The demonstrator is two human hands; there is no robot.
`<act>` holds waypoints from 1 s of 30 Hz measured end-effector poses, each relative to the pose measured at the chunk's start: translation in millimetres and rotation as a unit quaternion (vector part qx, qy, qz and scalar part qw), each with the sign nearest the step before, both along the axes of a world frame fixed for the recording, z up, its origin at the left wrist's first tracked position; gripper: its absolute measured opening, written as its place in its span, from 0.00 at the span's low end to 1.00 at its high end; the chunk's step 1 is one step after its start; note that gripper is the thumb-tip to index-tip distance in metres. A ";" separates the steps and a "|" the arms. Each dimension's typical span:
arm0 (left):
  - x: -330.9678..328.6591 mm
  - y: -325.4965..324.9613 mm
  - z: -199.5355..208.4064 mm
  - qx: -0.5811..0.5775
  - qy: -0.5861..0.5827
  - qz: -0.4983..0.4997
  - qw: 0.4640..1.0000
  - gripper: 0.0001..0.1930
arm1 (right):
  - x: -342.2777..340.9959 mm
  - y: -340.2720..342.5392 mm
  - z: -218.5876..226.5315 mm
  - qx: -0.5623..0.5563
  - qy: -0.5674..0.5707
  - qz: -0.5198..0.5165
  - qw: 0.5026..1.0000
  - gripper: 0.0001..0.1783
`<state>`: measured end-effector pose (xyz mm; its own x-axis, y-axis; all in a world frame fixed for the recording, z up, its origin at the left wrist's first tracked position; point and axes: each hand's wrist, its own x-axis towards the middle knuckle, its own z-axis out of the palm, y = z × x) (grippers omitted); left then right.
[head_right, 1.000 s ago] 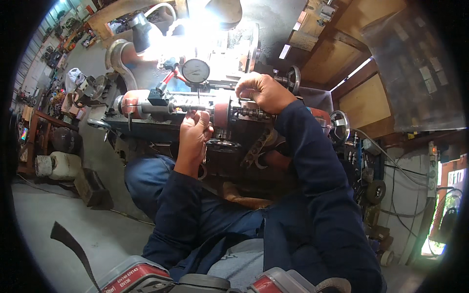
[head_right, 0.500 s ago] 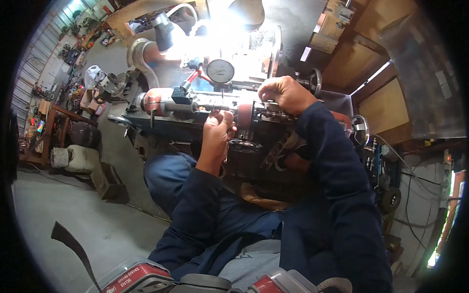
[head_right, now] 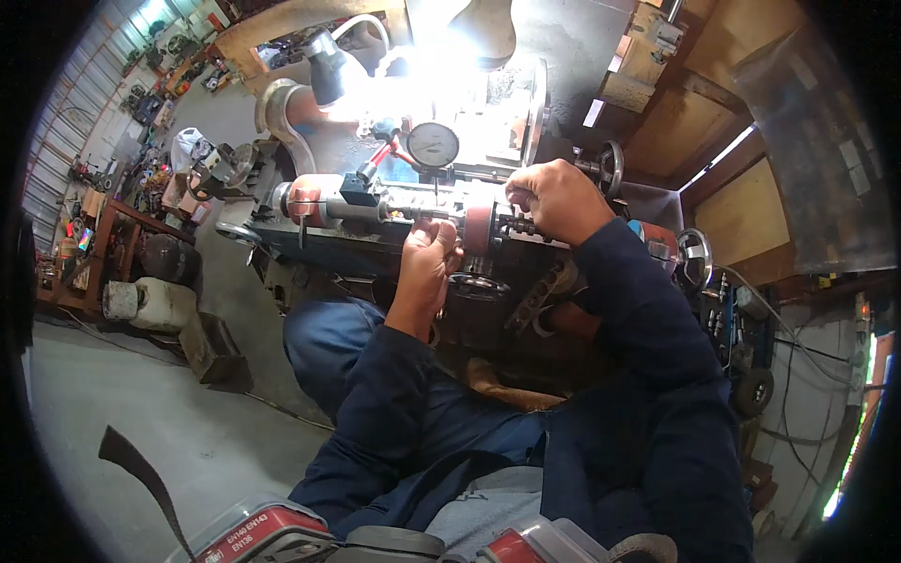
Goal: The person operates a lathe machine by turning handles to move the cutting tool and measuring the component with a dial indicator.
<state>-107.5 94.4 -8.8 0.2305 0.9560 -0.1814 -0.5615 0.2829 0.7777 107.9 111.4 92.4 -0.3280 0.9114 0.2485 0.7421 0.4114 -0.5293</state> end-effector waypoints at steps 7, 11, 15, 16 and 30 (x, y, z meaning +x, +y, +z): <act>0.6 1.3 -3.3 -0.007 0.001 0.000 1.000 0.06 | -22.1 -3.9 5.0 0.019 -0.140 -0.082 0.987 0.10; 3.3 2.1 -1.8 -0.026 -0.008 0.020 0.999 0.09 | -22.1 -5.5 10.9 0.017 -0.151 -0.111 0.982 0.07; 1.2 0.5 2.4 -0.009 -0.009 0.007 1.000 0.07 | -10.7 -2.7 30.9 -0.052 -0.060 -0.058 0.995 0.12; 1.8 -0.2 6.1 -0.013 0.005 0.004 1.000 0.07 | -11.4 -2.1 31.1 -0.055 -0.063 -0.062 0.995 0.13; 2.3 -0.7 3.3 -0.006 0.012 0.007 1.000 0.06 | -22.2 0.1 9.2 0.078 -0.249 -0.073 0.963 0.13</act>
<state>-105.2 93.7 -5.5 0.2135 0.9568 -0.1973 -0.5466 0.2844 0.7876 85.7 111.5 101.7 -0.3135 0.9212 0.2303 0.9436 0.3293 -0.0328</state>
